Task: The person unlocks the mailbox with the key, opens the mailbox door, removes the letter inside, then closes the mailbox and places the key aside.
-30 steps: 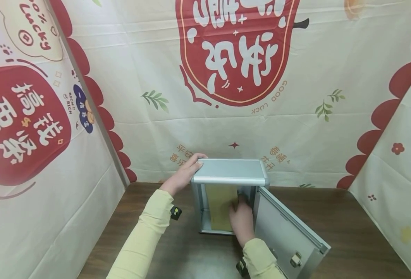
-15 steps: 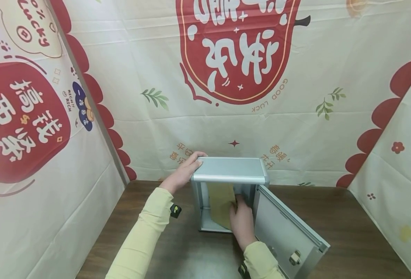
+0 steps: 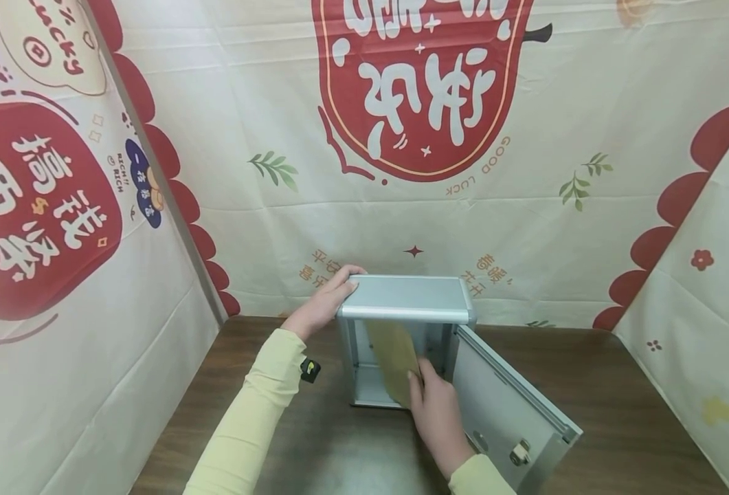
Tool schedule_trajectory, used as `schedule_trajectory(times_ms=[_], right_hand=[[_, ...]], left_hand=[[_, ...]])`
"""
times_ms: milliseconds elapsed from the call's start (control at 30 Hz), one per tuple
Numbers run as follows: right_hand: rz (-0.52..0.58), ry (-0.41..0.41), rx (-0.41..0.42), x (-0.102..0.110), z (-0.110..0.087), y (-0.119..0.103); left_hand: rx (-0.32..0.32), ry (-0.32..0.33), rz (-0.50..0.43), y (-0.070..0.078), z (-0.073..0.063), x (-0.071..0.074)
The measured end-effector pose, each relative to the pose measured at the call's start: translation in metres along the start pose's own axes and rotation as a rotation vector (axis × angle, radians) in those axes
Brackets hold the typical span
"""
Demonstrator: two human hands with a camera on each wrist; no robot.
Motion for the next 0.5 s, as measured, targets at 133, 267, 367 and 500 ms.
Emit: schedule_trajectory(times_ms=[133, 267, 367, 500], right_hand=[[-0.047, 0.031, 0.049, 0.011, -0.008, -0.006], [-0.076, 0.074, 0.137, 0.024, -0.019, -0.012], [-0.097, 0.076, 0.174, 0.032, -0.027, -0.013], [-0.147, 0.06, 0.237, 0.04, -0.04, -0.011]], left_hand=[[-0.001, -0.001, 0.001, -0.003, 0.001, -0.001], [0.001, 0.002, 0.0, -0.004, 0.001, -0.001], [0.006, 0.004, 0.003, -0.004, 0.001, 0.0], [0.015, 0.01, 0.015, -0.004, 0.001, 0.001]])
Point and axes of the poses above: each hand's wrist, its own z-axis towards the middle knuckle, its own x-axis out of the back of the hand, y = z × x, the point moved 6 cm from there along z, towards the middle knuckle, and after that the axes turned 2 degrees about x, right-handed, at the moved point
